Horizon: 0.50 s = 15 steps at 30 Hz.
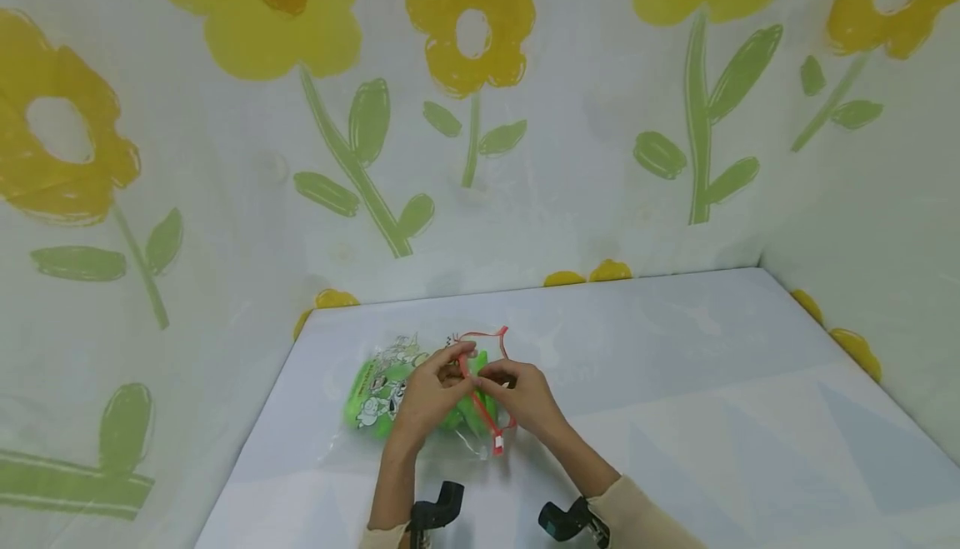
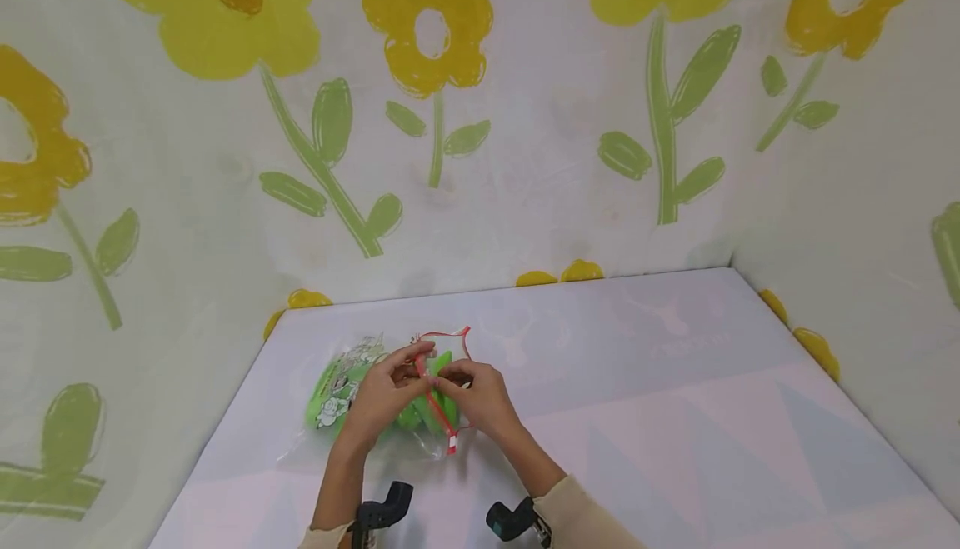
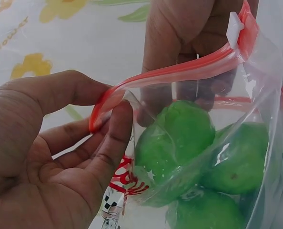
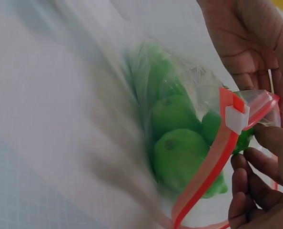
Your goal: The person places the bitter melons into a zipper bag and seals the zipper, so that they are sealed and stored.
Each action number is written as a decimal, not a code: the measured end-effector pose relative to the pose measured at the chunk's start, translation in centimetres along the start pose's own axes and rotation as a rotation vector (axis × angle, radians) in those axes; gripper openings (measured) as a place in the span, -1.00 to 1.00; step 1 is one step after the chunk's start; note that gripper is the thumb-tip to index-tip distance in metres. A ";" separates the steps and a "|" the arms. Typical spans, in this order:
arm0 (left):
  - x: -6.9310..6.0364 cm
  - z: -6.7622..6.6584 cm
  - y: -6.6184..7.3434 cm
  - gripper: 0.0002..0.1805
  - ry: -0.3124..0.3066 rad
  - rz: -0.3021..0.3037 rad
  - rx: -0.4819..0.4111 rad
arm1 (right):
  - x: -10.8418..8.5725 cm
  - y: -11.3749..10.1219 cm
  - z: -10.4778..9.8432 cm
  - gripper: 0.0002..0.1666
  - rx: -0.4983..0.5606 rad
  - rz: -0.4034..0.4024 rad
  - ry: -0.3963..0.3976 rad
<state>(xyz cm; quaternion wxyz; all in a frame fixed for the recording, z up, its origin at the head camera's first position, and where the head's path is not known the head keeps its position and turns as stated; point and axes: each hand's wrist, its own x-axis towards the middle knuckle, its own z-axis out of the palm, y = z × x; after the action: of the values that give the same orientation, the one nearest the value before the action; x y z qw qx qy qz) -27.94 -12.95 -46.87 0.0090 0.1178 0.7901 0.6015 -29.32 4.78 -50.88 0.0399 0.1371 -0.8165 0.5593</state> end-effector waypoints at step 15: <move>0.0 0.0 0.1 -0.48 0.003 -0.015 -0.044 | -0.8 -0.3 0.2 -0.71 0.010 0.128 -0.066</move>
<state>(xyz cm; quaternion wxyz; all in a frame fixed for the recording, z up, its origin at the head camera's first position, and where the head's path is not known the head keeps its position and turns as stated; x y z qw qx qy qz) -27.95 -12.91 -46.75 0.0149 0.1109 0.7774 0.6189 -28.48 4.67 -50.88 -0.0236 0.1030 -0.8217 0.5600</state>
